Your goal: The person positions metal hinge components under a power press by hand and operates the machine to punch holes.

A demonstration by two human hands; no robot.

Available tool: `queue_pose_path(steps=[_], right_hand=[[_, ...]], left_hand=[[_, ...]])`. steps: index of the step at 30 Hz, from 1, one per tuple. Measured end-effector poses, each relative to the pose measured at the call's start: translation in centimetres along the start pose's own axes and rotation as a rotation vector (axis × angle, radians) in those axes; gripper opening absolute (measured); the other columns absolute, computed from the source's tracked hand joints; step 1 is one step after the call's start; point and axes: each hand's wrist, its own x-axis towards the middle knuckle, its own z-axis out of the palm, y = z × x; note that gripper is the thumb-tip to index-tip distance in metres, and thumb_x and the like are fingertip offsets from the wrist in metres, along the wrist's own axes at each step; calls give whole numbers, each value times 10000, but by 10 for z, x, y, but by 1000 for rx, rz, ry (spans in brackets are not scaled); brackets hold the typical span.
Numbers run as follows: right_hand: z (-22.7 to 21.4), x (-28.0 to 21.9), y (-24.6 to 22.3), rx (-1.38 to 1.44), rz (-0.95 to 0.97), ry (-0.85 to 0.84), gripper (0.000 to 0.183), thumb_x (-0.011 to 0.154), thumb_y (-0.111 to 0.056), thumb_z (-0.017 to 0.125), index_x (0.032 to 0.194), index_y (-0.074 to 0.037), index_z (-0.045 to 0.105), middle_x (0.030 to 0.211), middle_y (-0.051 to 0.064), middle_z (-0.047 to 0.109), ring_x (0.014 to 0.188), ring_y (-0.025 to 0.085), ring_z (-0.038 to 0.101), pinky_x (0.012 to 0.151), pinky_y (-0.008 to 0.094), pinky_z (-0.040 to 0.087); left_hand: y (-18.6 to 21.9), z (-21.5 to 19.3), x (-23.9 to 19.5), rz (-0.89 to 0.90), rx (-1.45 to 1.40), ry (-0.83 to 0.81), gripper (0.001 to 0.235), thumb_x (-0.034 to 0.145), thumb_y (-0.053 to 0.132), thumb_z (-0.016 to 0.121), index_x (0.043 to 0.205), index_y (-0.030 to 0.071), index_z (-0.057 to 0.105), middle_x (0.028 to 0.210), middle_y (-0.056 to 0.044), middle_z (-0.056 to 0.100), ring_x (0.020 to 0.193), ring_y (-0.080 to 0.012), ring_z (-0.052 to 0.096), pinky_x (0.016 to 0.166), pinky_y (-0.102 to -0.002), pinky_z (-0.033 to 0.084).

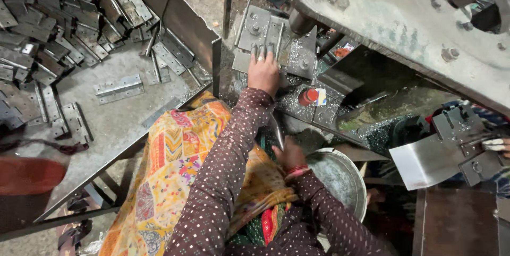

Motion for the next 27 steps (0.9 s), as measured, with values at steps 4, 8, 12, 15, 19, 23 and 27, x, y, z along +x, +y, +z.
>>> queue_pose_path(steps=[4,8,12,15,19,23,27], right_hand=[[-6,-2,-2,55,-4,-67,551,831,-456,776,1136,-39,586,868,268,717,832,484,696,692,554,549],[-58,26,-21,-153,10,-251,693,792,-544,807,1159,-21,541,911,269,709,859,472,698,727,552,555],[-76,75,-19,-297,-57,-309,725,795,-637,814,1091,-16,587,982,242,721,897,441,714,783,515,561],[-43,48,4,-119,-63,-259,689,801,-552,791,1123,3,540,947,274,710,847,456,712,709,536,561],[8,2,8,-12,-78,11,585,849,-426,782,1168,-3,534,840,299,680,791,512,668,660,583,531],[-11,4,-3,-9,-20,-144,557,832,-422,801,1098,-18,525,799,275,696,797,502,674,664,590,525],[-52,39,-14,-125,-34,-208,655,750,-464,857,1058,5,519,827,286,696,813,493,687,687,564,551]], left_hand=[[-2,-5,-4,7,-7,-45,236,893,134,580,1017,2,730,1261,-171,667,1146,-324,637,1118,-546,415],[-4,-5,-5,27,49,-55,241,908,141,578,1038,11,734,1262,-170,657,1234,-338,616,1160,-582,368],[-18,10,20,25,42,-133,322,887,164,541,1089,-1,730,1332,-173,624,1285,-350,565,1124,-606,332],[-20,17,32,-5,22,-289,355,897,179,512,1118,6,729,1353,-158,606,1314,-339,530,1124,-601,321],[-22,20,33,-20,-3,-214,372,916,175,498,1151,-4,724,1356,-144,613,1302,-311,552,1129,-585,319],[-22,17,32,-14,-12,-336,345,954,169,491,1155,17,726,1366,-144,614,1291,-303,575,1174,-556,311],[-23,16,31,-33,-4,-356,352,929,158,489,1151,16,722,1383,-144,604,1246,-290,588,1174,-554,296]])
